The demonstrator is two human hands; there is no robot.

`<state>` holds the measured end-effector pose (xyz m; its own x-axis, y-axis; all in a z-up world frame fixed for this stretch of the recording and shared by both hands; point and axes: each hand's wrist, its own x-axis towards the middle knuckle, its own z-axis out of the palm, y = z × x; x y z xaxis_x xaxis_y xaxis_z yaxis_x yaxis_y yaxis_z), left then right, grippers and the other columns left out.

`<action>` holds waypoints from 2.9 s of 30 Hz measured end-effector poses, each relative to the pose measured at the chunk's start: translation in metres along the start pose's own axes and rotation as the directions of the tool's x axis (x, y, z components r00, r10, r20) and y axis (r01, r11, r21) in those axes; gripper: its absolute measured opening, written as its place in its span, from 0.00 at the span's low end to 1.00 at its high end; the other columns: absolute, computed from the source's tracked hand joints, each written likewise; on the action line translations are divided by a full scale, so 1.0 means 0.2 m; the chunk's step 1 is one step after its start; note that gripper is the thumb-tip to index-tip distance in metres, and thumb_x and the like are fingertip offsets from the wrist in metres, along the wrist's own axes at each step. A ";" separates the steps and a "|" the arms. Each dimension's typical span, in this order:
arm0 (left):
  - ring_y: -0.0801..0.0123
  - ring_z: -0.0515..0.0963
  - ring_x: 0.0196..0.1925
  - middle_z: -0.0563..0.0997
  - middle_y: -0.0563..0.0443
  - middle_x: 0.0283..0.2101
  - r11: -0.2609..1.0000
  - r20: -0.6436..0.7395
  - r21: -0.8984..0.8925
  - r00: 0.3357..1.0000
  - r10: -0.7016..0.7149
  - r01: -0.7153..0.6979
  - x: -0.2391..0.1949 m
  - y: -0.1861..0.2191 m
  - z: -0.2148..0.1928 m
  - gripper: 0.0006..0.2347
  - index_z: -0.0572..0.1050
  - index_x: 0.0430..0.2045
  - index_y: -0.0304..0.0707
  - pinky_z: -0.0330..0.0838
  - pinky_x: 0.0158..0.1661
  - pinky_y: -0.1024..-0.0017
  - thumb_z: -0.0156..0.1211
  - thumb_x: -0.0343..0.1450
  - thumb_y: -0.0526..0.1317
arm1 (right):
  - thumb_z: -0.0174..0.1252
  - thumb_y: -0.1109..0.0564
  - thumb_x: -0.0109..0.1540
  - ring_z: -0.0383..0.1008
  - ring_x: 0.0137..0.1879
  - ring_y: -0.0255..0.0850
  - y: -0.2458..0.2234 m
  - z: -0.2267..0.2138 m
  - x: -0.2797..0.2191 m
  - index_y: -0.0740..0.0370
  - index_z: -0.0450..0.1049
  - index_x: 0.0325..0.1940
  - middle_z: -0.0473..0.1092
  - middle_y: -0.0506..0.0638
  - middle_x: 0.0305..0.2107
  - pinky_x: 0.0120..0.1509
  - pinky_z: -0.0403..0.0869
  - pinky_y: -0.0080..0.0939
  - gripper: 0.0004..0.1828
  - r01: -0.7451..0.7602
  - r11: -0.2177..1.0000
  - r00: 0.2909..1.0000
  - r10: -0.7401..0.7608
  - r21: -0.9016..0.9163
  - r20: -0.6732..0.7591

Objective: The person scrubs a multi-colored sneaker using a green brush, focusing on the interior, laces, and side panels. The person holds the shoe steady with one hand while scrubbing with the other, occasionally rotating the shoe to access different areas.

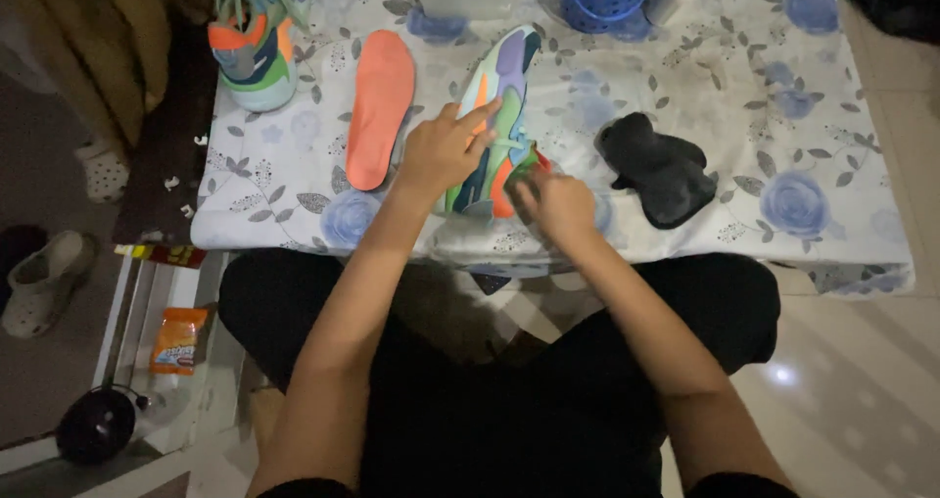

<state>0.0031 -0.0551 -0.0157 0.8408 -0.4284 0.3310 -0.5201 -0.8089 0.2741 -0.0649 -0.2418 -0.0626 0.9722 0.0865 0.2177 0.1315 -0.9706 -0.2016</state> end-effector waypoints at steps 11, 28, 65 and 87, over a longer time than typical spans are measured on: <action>0.40 0.77 0.30 0.71 0.39 0.46 0.994 0.162 -0.083 0.985 -0.063 0.077 0.01 0.02 -0.09 0.16 0.64 0.51 0.68 0.72 0.30 0.55 0.40 0.69 0.52 | 0.50 0.43 0.55 0.73 0.33 0.58 -0.12 -0.10 0.02 0.59 0.74 0.28 0.71 0.60 0.20 0.36 0.70 0.54 0.17 -0.127 0.971 0.983 0.096 0.203 0.160; 0.39 0.59 0.58 0.57 0.29 0.59 0.997 -0.134 0.062 0.991 -0.032 0.041 -0.24 0.21 -0.11 0.42 0.57 0.54 0.25 0.52 0.46 0.31 0.63 0.53 0.59 | 0.48 0.44 0.59 0.74 0.29 0.52 -0.13 -0.01 0.05 0.56 0.69 0.39 0.69 0.55 0.20 0.35 0.72 0.52 0.16 -0.155 0.986 0.986 0.150 -0.064 -0.075; 0.53 0.78 0.41 0.75 0.44 0.43 0.942 -0.140 -0.241 0.952 -0.271 0.233 -0.09 -0.01 -0.15 0.28 0.64 0.52 0.48 0.73 0.35 0.64 0.58 0.61 0.57 | 0.49 0.56 0.53 0.73 0.29 0.58 -0.29 -0.31 -0.07 0.56 0.71 0.37 0.71 0.60 0.19 0.35 0.71 0.56 0.10 0.061 0.996 0.977 -0.073 0.068 0.202; 0.60 0.76 0.46 0.77 0.49 0.42 0.892 0.114 -0.303 0.942 -0.317 0.336 -0.05 -0.06 -0.19 0.23 0.67 0.49 0.52 0.67 0.44 0.63 0.49 0.63 0.58 | 0.48 0.60 0.53 0.73 0.22 0.46 -0.09 0.23 0.09 0.55 0.66 0.24 0.68 0.49 0.15 0.23 0.70 0.46 0.04 0.049 0.962 0.996 -0.026 -0.268 0.088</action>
<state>-0.0048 -0.0251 0.0118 0.9736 -0.1930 0.1222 -0.2264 -0.7435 0.6293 -0.0402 -0.2121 -0.0982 0.9817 0.1313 0.1378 0.1221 -0.9898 0.0730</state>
